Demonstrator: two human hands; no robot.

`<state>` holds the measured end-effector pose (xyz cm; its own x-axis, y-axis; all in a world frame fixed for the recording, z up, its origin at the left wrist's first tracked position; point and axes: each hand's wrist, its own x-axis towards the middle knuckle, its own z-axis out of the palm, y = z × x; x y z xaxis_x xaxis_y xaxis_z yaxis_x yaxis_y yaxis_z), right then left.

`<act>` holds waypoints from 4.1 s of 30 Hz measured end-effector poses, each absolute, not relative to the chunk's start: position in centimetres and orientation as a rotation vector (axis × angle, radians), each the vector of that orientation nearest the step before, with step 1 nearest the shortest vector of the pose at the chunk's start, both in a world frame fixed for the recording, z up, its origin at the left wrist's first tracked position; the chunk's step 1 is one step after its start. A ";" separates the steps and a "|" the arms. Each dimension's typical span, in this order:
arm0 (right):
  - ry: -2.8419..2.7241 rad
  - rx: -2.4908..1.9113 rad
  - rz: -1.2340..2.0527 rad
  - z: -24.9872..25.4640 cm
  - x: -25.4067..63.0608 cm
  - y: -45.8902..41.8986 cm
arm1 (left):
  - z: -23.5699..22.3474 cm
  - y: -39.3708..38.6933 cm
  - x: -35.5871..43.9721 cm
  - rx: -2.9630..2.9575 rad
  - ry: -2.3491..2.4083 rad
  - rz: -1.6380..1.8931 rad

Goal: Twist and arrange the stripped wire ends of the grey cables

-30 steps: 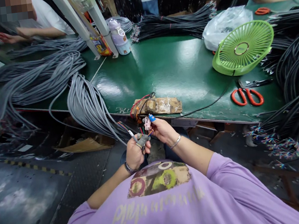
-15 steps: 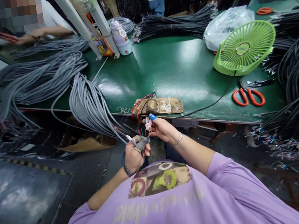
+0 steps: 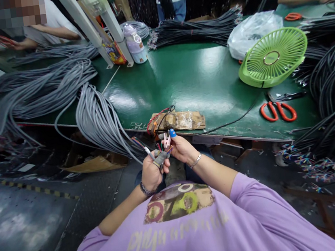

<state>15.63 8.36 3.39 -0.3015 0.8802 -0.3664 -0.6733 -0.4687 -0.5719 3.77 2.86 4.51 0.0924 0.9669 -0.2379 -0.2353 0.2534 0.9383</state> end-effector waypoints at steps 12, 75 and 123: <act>-0.354 -0.667 2.044 3.2 16.3 7.6 | 4.3 1.8 3.3 0.864 1.100 1.040; -1.165 -1.028 1.636 3.4 18.1 3.6 | 3.3 1.1 2.5 1.166 1.090 0.852; -0.996 -1.139 1.608 3.3 16.5 3.6 | 1.9 1.5 2.7 0.928 1.164 1.155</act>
